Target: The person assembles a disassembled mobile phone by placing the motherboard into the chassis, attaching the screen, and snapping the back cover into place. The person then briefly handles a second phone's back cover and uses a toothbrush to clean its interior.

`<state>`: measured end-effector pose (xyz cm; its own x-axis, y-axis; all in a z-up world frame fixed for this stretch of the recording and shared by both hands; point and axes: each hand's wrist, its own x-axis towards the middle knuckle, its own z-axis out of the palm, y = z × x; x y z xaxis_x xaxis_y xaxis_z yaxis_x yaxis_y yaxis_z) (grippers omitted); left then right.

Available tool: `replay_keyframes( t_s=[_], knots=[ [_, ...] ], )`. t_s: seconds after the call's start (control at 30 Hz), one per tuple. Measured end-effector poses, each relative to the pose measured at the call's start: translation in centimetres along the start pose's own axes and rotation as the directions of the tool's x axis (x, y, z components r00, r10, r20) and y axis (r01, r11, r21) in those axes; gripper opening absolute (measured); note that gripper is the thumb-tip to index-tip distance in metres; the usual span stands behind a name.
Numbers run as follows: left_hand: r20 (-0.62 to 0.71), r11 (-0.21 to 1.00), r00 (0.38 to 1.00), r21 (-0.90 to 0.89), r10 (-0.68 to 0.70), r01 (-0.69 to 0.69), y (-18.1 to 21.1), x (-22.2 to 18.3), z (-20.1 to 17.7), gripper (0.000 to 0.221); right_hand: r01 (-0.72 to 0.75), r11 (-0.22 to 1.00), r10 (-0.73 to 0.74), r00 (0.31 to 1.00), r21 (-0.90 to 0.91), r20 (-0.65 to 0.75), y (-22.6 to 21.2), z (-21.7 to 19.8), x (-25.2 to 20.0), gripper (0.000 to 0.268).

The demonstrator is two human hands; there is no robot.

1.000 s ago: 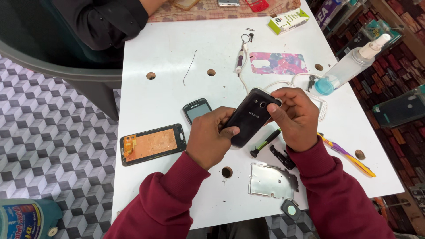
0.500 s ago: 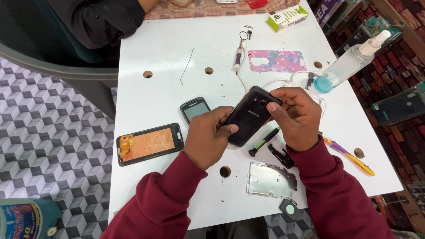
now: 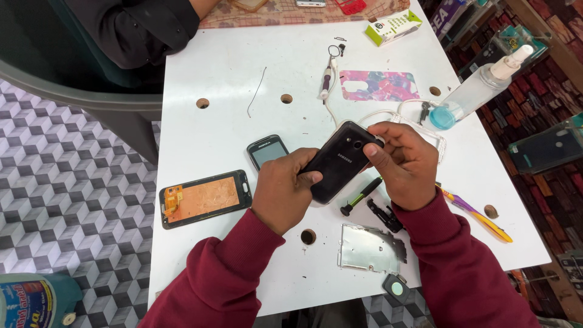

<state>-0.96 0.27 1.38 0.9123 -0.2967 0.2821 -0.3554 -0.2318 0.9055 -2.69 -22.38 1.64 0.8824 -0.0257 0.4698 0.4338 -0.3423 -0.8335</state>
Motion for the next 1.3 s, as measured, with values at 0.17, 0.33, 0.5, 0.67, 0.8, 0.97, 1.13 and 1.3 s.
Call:
replay_keyframes(
  t_s=[0.17,0.33,0.5,0.67,0.8,0.97,1.13,1.3],
  knots=[
    [-0.022,1.000,1.000,-0.027,-0.003,0.002,0.0,0.0,0.2,0.024,0.005,0.997,-0.006,1.000,0.082,0.014,0.1,0.0,0.1,0.028],
    [-0.011,0.999,0.999,-0.012,-0.031,0.031,0.0,-0.1,0.3,0.023,0.002,0.994,-0.003,1.000,0.109,0.014,-0.1,0.1,0.1,0.028],
    [-0.016,0.998,0.999,-0.041,0.041,-0.041,-0.1,-0.1,0.3,0.027,-0.033,0.974,0.034,0.999,0.224,0.001,-0.2,0.2,0.3,0.027],
    [0.063,0.995,0.995,-0.066,-0.073,0.077,-0.7,0.3,0.0,0.040,-0.049,0.987,0.063,0.994,0.155,-0.087,0.2,0.3,0.3,0.029],
    [0.099,0.965,0.994,-0.252,-0.045,0.069,-1.4,0.6,0.0,0.041,0.046,0.994,-0.024,0.978,0.101,-0.207,0.1,0.4,0.5,0.028],
    [-0.108,0.984,0.994,-0.176,-0.022,0.003,-2.4,0.6,0.0,0.027,0.171,0.978,-0.094,0.876,0.123,-0.472,-0.5,-1.5,1.7,0.023],
    [-0.531,0.897,0.846,-0.391,-0.039,-0.204,-3.0,0.9,-0.9,0.021,0.321,0.946,-0.300,0.820,-0.040,-0.487,0.3,-3.0,1.7,0.021],
    [-0.656,0.757,0.718,-0.586,-0.233,-0.290,-3.7,2.1,-3.3,0.030,0.118,0.987,-0.144,0.947,-0.106,-0.287,1.2,-1.8,1.5,0.018]
  ],
)
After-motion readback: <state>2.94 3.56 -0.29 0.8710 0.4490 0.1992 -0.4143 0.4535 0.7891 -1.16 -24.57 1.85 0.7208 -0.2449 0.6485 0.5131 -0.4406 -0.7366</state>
